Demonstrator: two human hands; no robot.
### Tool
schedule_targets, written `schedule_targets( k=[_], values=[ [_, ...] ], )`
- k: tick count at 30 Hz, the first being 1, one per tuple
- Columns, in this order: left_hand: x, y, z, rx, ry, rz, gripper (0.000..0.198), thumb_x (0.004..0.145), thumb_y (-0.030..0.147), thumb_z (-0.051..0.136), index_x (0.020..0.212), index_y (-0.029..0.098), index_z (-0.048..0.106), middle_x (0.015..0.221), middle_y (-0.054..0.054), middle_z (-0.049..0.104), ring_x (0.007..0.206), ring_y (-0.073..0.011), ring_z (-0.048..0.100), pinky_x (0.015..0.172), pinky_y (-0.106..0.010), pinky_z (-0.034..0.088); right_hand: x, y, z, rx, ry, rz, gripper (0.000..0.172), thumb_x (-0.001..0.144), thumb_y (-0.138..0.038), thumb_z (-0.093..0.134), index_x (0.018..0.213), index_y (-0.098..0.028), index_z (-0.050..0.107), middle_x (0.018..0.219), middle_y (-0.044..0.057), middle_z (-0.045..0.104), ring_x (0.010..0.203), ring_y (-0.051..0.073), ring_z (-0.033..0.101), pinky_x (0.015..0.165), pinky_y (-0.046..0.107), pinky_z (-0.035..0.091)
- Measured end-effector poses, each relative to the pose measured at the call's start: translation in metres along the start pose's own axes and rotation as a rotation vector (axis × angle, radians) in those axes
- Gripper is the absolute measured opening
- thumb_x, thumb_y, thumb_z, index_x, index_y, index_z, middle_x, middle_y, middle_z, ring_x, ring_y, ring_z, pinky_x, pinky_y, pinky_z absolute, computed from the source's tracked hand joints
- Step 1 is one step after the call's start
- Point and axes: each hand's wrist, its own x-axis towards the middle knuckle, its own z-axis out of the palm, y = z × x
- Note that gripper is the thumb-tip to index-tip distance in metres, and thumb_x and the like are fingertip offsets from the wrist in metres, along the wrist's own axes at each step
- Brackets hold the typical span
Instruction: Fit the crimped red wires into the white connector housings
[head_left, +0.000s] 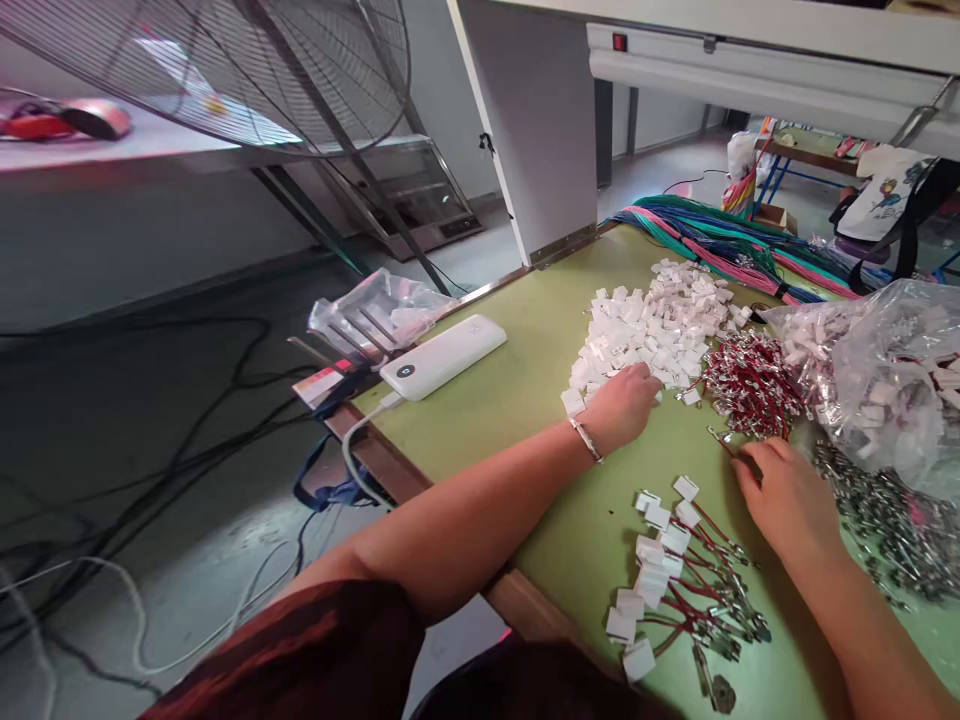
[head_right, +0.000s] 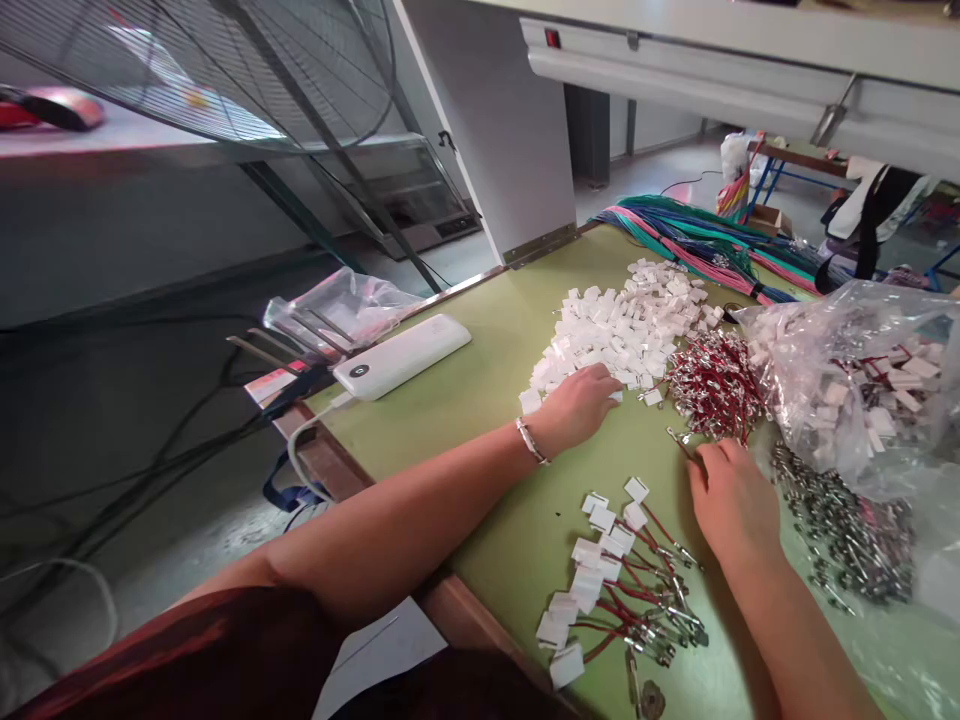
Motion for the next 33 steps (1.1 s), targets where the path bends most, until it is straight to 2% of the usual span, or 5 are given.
schedule_targets(
  k=[4, 11, 18, 23, 33],
  values=[
    [-0.004, 0.002, -0.003, -0.131, -0.047, 0.027, 0.014, 0.084, 0.020, 0.061, 0.093, 0.016, 0.070, 0.096, -0.009, 0.062, 0.095, -0.0224, 0.061, 0.086, -0.035, 0.051, 0.002, -0.003, 0.007, -0.073, -0.098, -0.013, 0.016, 0.090, -0.024, 0.049, 0.080, -0.020, 0.060, 0.088, 0.007, 0.064, 0.073, 0.021, 0.061, 0.057, 0.031, 0.038],
    [-0.011, 0.014, -0.006, -0.278, -0.029, 0.125, 0.020, 0.081, 0.012, 0.057, 0.098, 0.015, 0.067, 0.090, -0.006, 0.063, 0.085, -0.0182, 0.059, 0.082, -0.035, 0.050, -0.008, -0.002, 0.006, 0.290, -0.053, 0.018, 0.015, 0.087, -0.030, 0.049, 0.077, -0.022, 0.056, 0.066, 0.002, 0.065, 0.058, 0.018, 0.059, 0.056, 0.030, 0.039],
    [-0.016, 0.027, -0.002, -1.021, -0.205, -0.047, 0.023, 0.074, 0.023, 0.069, 0.095, 0.013, 0.065, 0.078, -0.001, 0.064, 0.066, -0.0083, 0.053, 0.063, -0.022, 0.047, -0.013, -0.009, -0.001, 0.488, 0.043, 0.076, 0.018, 0.087, -0.033, 0.051, 0.084, -0.021, 0.064, 0.071, 0.002, 0.070, 0.059, 0.016, 0.062, 0.057, 0.027, 0.045],
    [-0.016, 0.030, 0.001, -1.252, -0.332, -0.146, 0.021, 0.072, 0.016, 0.070, 0.092, 0.012, 0.068, 0.074, 0.000, 0.064, 0.062, -0.0064, 0.052, 0.060, -0.020, 0.045, -0.015, -0.012, -0.011, 0.515, 0.173, 0.011, 0.022, 0.090, -0.034, 0.053, 0.081, -0.021, 0.067, 0.070, 0.000, 0.070, 0.058, 0.014, 0.061, 0.056, 0.025, 0.046],
    [-0.018, 0.027, -0.006, -1.357, -0.515, -0.023, 0.019, 0.076, 0.026, 0.075, 0.091, 0.014, 0.073, 0.059, 0.003, 0.059, 0.052, -0.0055, 0.048, 0.052, -0.020, 0.040, -0.015, -0.006, -0.010, 0.265, 0.244, -0.250, 0.022, 0.095, -0.027, 0.049, 0.084, -0.021, 0.068, 0.075, 0.001, 0.070, 0.065, 0.014, 0.062, 0.062, 0.026, 0.044]
  ],
)
